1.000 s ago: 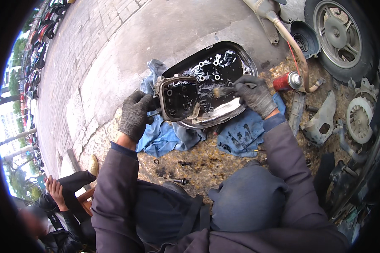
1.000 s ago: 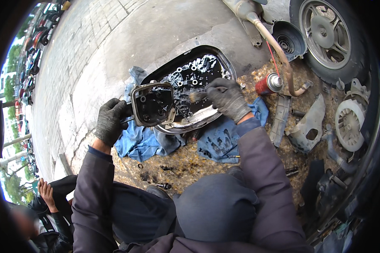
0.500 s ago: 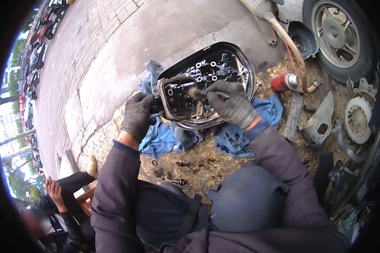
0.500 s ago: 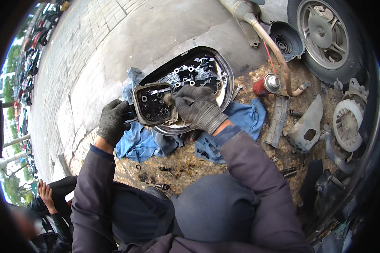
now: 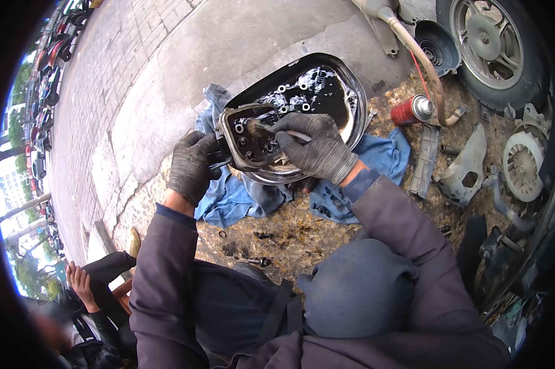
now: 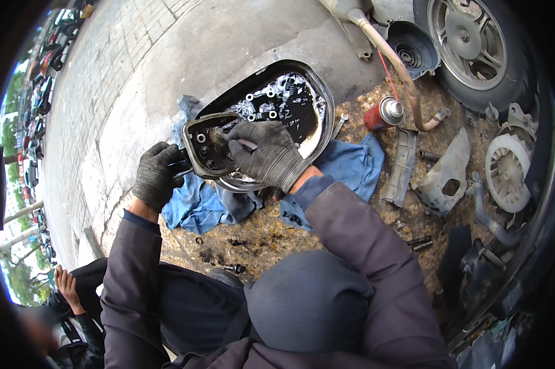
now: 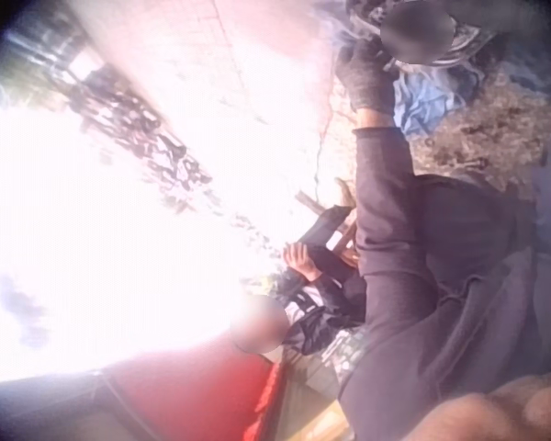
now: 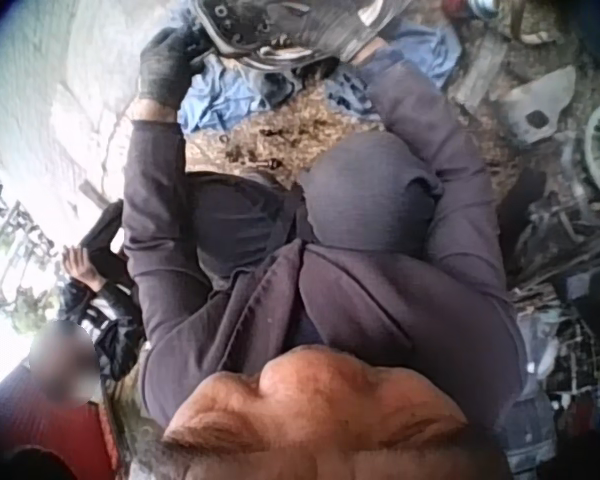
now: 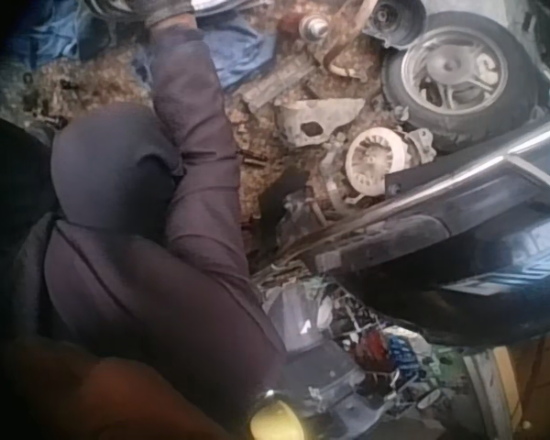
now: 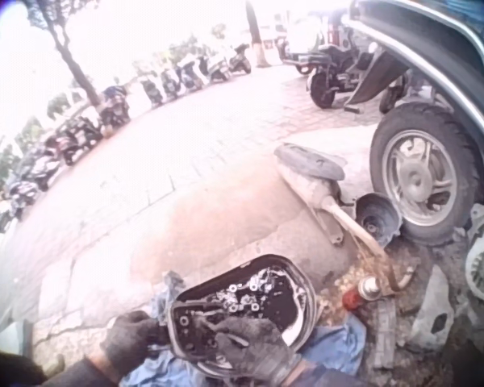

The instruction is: The person works under the front of a motorcycle, using a wrench to loosen and remove bolts from the engine area. They then remove a metal engine cover and wipe it with a cloth to clean off oil and grime.

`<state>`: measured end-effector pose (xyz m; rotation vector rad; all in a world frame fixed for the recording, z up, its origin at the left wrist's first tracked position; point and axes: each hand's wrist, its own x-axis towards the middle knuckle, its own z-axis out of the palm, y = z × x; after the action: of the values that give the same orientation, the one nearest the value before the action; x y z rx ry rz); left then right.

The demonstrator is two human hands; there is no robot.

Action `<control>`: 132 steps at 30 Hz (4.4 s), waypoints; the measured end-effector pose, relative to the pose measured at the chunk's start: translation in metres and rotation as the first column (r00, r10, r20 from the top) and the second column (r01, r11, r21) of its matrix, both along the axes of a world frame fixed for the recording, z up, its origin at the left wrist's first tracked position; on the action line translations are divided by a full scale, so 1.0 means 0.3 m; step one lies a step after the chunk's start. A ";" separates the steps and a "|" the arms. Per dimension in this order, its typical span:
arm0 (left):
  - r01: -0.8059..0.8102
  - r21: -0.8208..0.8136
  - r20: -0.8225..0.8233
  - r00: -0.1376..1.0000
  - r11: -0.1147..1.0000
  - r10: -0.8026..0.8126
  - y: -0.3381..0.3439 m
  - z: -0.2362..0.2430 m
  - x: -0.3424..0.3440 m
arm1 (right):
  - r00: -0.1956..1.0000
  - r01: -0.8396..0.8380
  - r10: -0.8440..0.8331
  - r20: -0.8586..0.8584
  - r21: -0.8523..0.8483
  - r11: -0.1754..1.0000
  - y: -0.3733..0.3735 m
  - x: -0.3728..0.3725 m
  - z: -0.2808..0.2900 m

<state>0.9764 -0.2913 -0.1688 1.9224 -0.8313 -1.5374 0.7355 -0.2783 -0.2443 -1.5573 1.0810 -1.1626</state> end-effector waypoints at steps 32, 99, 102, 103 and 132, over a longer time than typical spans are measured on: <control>0.165 -0.003 0.005 0.986 0.986 -0.165 0.002 -0.033 0.080 | 0.961 0.078 -0.210 0.179 0.555 0.828 0.069 -0.089 -0.200; 0.530 0.028 0.575 0.685 0.848 -0.447 -0.064 -0.084 -0.023 | 0.974 -0.156 0.156 -0.164 0.012 0.988 0.026 -0.038 -0.033; 0.478 0.027 0.589 0.702 0.878 -0.401 -0.063 -0.094 -0.011 | 0.996 -0.003 -0.037 0.077 0.466 0.885 0.027 -0.024 -0.037; 0.506 -0.003 0.616 0.680 0.862 -0.397 -0.062 -0.102 -0.009 | 0.997 -0.050 0.062 -0.038 0.267 0.962 0.028 -0.015 -0.037; 0.409 -0.043 0.474 0.811 0.911 -0.342 -0.052 -0.139 0.043 | 0.975 0.041 -0.126 0.182 0.413 0.910 -0.023 -0.006 -0.060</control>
<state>0.9893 -0.3070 -0.2105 2.1321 -1.5701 -1.1822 0.7336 -0.2853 -0.2622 -1.0521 1.1714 -1.0463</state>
